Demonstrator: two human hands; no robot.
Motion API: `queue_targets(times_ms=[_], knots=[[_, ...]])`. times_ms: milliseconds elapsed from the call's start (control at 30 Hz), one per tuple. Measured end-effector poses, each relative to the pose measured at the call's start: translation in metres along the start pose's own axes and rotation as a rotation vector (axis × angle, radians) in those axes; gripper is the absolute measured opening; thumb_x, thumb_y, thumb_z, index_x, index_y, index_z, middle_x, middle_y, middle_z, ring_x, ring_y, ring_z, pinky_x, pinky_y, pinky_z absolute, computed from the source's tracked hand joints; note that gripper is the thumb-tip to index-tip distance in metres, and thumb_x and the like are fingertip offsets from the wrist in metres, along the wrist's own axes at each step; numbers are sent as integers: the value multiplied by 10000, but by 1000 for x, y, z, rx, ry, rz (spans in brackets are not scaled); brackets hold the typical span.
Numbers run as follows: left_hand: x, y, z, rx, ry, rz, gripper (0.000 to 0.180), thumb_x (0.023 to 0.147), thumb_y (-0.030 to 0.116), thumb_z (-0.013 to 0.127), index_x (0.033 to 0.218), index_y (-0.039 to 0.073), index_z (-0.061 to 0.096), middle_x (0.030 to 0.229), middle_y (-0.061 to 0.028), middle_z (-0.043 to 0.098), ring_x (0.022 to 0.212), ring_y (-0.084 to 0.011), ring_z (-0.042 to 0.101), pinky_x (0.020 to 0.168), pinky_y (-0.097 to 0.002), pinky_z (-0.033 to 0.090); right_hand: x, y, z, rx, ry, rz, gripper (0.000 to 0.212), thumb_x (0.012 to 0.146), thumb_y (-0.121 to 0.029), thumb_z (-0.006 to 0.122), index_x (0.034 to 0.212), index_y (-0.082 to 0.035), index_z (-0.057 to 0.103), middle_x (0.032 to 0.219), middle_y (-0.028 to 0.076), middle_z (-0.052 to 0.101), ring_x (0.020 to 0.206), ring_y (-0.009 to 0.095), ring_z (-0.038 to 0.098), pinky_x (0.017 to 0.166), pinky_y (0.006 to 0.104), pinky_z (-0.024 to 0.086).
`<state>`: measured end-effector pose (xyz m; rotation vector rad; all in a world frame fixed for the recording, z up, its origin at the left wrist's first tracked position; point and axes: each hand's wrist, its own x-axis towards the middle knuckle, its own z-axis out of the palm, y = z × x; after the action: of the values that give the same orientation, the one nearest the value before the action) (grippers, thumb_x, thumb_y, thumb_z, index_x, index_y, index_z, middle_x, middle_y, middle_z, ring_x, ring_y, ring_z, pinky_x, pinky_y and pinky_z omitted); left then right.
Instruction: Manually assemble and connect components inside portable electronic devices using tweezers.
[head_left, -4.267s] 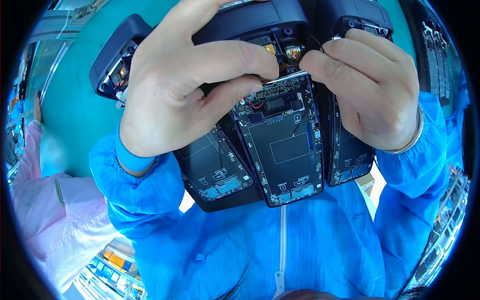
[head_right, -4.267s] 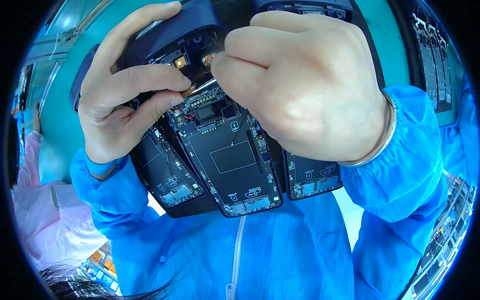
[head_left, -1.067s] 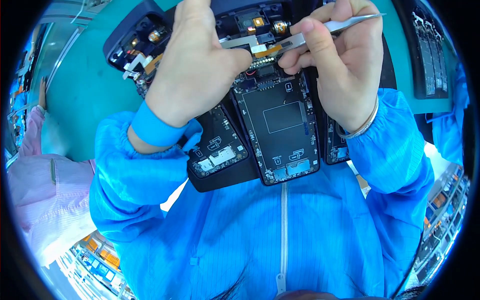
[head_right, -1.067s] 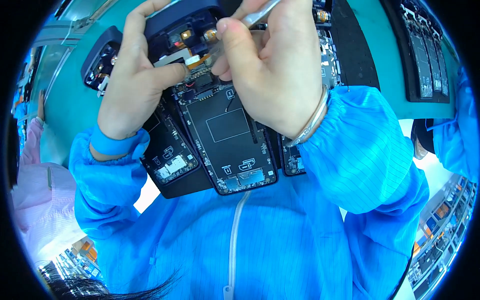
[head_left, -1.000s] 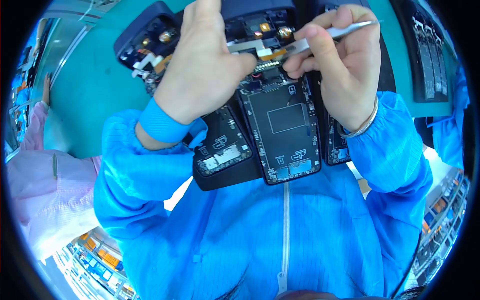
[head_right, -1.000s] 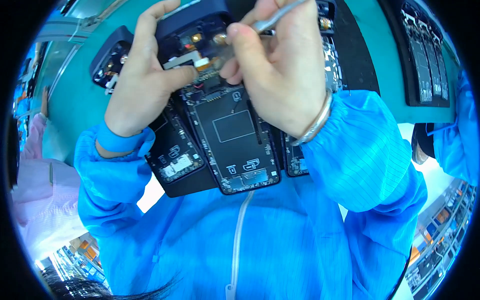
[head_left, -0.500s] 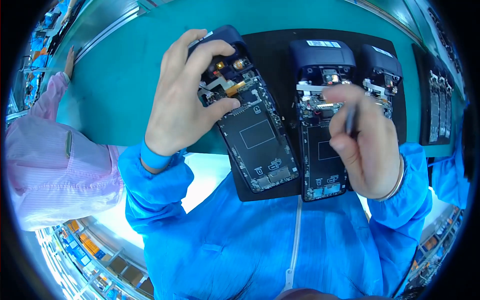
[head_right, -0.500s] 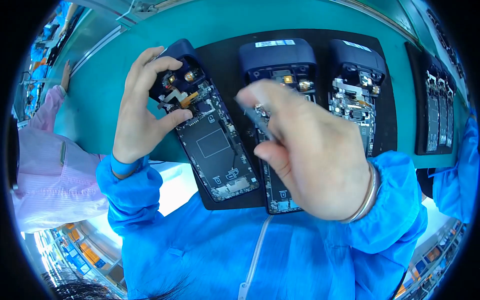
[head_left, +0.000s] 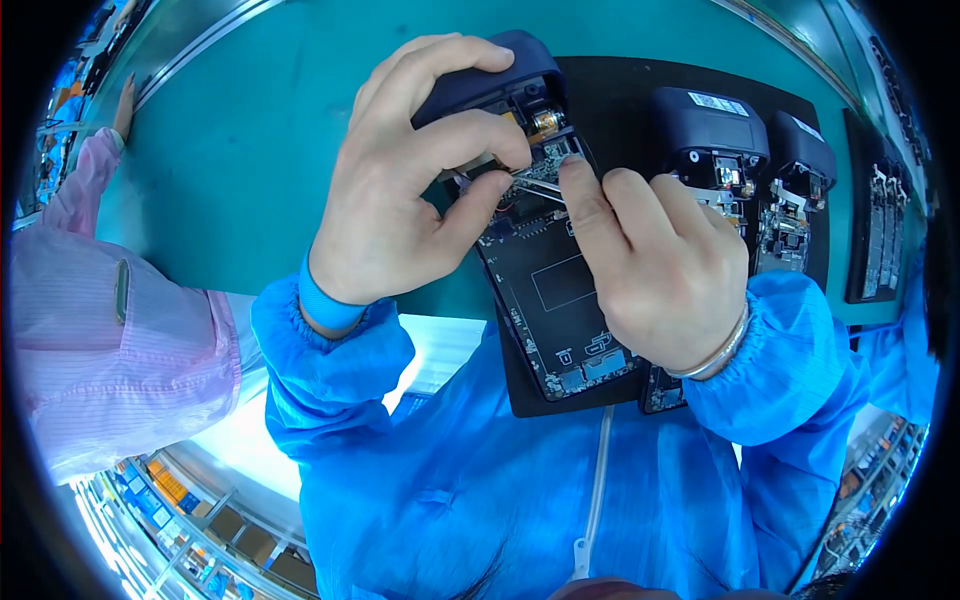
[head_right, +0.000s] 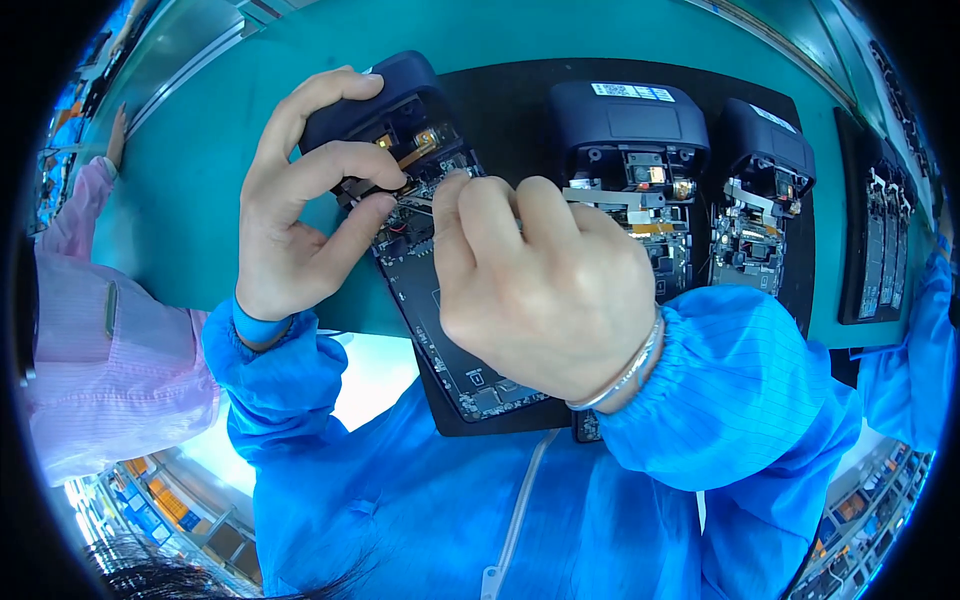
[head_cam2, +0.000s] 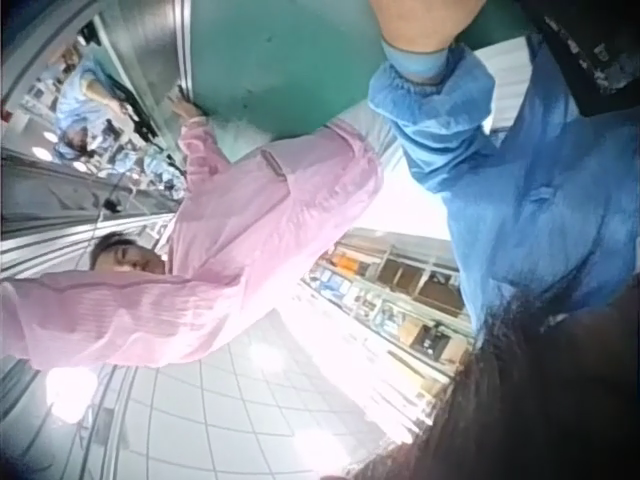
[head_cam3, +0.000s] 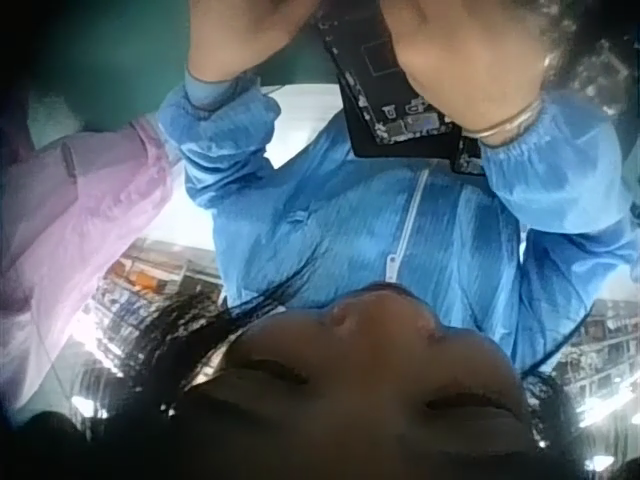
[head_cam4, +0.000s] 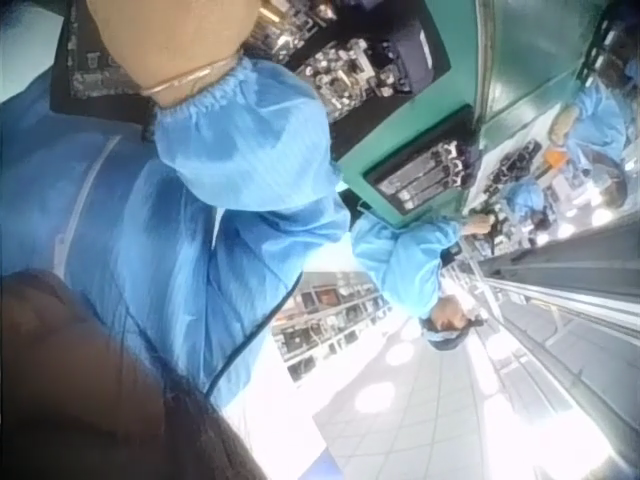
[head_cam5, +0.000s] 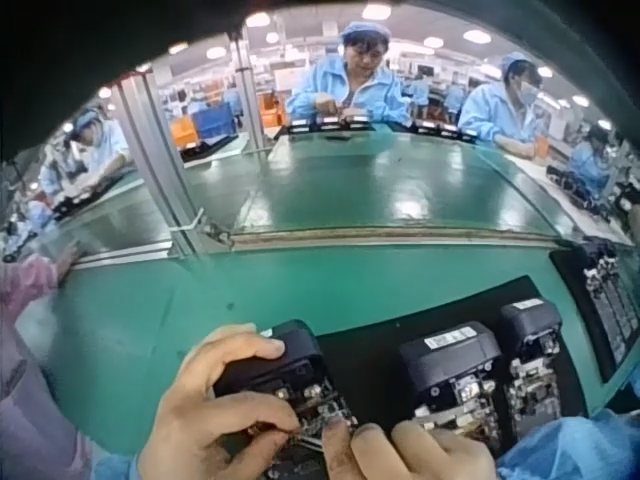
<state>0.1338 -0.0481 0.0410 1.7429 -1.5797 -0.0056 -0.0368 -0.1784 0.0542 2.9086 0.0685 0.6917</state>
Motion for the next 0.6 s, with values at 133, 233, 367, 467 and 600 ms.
queue_targets(times_ms=[133, 233, 367, 467, 600], knots=[[-1, -4, 0, -8, -26, 3, 337, 609, -118, 638, 859, 98, 703, 1336, -146, 514, 1282, -359, 470, 1045, -452, 386, 1, -7, 1, 13, -116, 30, 488, 647, -73, 632, 1124, 21, 671, 844, 50, 546, 638, 162, 519, 493, 274, 459], [-1, -6, -1, -16, -42, -2, 376, 590, -127, 611, 875, 102, 698, 1349, -147, 493, 1278, -347, 473, 1039, -442, 396, 2, -10, 3, -14, -105, 44, 466, 648, -52, 642, 1106, 21, 683, 857, 58, 566, 634, 158, 513, 487, 261, 459], [-2, -7, -2, -43, -56, -16, 404, 578, -135, 585, 885, 102, 697, 1354, -152, 478, 1264, -329, 484, 1015, -415, 425, 3, -9, 12, -60, 14, -8, 314, 640, -66, 697, 945, 4, 717, 739, 15, 495, 607, 124, 478, 428, 220, 386], [-3, -7, -4, -56, -50, 18, 402, 576, -138, 586, 882, 99, 697, 1351, -154, 479, 1254, -320, 493, 1001, -400, 438, 2, -13, 13, -61, -3, 8, 331, 636, -56, 699, 961, 3, 716, 734, 16, 485, 584, 120, 463, 414, 220, 375], [-2, -6, -5, -65, -55, 27, 390, 575, -135, 606, 874, 97, 698, 1351, -152, 479, 1244, -311, 501, 996, -398, 442, 0, -16, 16, -15, -31, 69, 351, 633, -59, 690, 977, 6, 713, 738, 18, 481, 570, 115, 448, 412, 216, 391]])
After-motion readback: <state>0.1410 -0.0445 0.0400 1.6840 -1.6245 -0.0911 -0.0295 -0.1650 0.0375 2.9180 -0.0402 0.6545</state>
